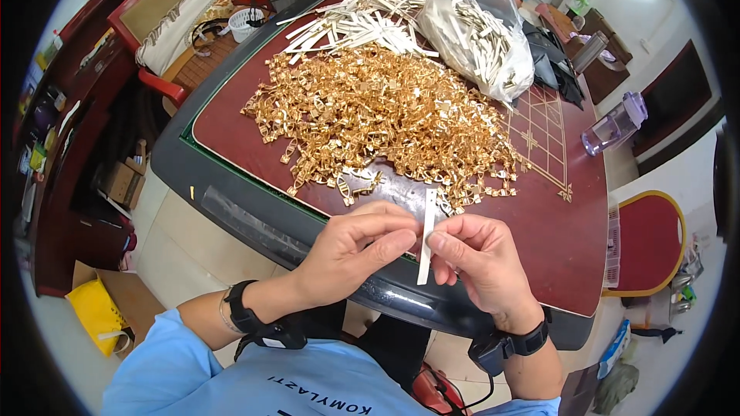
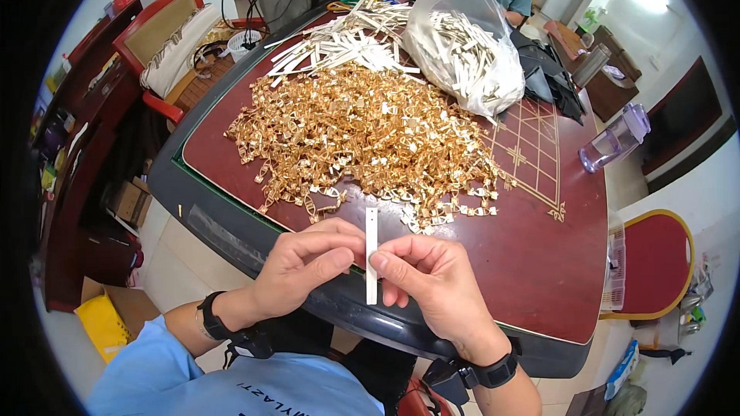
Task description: Assembling small gold metallic hardware pieces onto white strips at a workstation.
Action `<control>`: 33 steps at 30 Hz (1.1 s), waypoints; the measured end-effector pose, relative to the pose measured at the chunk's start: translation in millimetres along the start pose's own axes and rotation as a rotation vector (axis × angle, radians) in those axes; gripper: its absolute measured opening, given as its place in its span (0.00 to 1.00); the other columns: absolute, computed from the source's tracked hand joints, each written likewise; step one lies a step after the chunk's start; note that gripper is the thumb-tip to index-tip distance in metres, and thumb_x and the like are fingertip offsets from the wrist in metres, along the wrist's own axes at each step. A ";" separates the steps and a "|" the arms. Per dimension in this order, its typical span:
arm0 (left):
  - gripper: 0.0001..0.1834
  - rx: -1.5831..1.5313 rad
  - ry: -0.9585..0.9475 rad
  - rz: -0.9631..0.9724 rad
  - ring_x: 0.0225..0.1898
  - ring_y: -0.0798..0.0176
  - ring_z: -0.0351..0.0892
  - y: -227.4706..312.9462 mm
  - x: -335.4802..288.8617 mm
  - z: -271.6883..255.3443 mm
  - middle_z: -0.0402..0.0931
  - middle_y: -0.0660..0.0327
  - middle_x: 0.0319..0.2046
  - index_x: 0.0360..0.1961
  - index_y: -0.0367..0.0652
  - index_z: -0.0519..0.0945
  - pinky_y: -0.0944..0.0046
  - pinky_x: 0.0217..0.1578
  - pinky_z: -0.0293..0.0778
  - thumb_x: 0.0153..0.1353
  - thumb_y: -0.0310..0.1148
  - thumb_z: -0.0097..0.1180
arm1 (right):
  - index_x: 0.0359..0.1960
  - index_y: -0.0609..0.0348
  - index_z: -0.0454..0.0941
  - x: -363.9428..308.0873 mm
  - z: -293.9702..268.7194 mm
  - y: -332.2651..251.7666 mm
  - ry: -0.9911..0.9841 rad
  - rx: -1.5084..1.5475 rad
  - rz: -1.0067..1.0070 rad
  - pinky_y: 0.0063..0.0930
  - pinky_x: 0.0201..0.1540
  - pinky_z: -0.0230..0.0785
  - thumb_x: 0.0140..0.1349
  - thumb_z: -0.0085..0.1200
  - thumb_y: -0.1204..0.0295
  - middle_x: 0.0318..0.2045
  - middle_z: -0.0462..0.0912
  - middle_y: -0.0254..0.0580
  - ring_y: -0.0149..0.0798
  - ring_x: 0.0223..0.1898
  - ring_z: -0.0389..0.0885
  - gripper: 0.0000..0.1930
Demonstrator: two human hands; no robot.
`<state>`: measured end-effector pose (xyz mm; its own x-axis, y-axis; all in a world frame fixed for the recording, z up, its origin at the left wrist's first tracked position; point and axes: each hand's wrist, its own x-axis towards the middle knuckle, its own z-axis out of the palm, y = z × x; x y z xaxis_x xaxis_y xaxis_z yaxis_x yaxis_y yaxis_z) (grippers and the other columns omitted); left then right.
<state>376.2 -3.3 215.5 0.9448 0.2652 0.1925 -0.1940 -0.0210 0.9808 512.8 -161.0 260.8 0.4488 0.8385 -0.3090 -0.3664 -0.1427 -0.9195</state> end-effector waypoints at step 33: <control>0.07 -0.587 0.158 -0.305 0.30 0.57 0.86 -3.8 12.6 8.0 0.83 0.49 0.31 0.39 0.33 0.78 0.63 0.34 0.83 0.65 0.28 0.57 | 0.35 0.57 0.84 28.5 -66.1 -1.8 0.347 -1.313 -0.413 0.37 0.37 0.72 0.50 0.67 0.71 0.33 0.78 0.40 0.44 0.33 0.80 0.11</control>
<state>391.0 -7.6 214.4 0.9386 0.3150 -0.1407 -0.0783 0.5916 0.8024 580.1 -171.5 237.5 0.5800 0.7974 0.1662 0.7635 -0.4611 -0.4521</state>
